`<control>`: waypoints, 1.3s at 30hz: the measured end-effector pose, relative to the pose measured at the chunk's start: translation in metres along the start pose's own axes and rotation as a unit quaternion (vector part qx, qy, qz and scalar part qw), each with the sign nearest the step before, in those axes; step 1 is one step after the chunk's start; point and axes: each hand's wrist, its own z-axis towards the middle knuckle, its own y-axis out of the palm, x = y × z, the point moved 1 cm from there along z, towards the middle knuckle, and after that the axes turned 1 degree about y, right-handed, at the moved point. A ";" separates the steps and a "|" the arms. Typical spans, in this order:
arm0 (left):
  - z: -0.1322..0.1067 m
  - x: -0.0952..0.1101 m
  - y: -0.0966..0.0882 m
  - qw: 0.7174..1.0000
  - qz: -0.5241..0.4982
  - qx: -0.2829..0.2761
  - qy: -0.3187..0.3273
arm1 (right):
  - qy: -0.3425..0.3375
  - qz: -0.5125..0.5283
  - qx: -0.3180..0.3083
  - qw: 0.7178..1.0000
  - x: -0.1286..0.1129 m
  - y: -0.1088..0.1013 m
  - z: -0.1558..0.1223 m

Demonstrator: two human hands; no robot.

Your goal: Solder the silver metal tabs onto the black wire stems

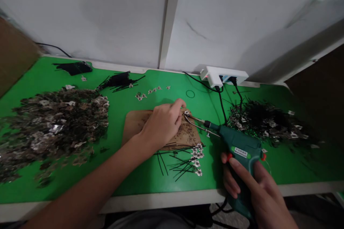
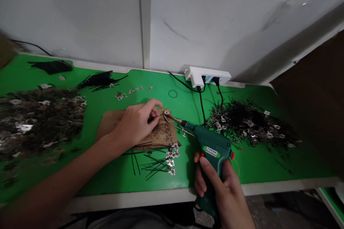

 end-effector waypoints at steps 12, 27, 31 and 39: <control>0.000 0.000 0.002 1.000 0.004 0.007 0.005 | 0.026 0.021 0.019 0.999 0.002 -0.002 0.001; 0.003 0.001 0.001 0.999 0.007 -0.029 -0.039 | -0.070 0.106 0.052 0.991 0.017 -0.010 0.005; 0.003 0.002 0.001 0.999 0.011 -0.027 -0.042 | -0.087 0.155 0.086 0.980 0.015 -0.008 0.006; 0.002 0.000 0.005 1.000 -0.006 -0.005 -0.030 | -0.125 0.245 0.119 0.954 0.009 -0.006 0.003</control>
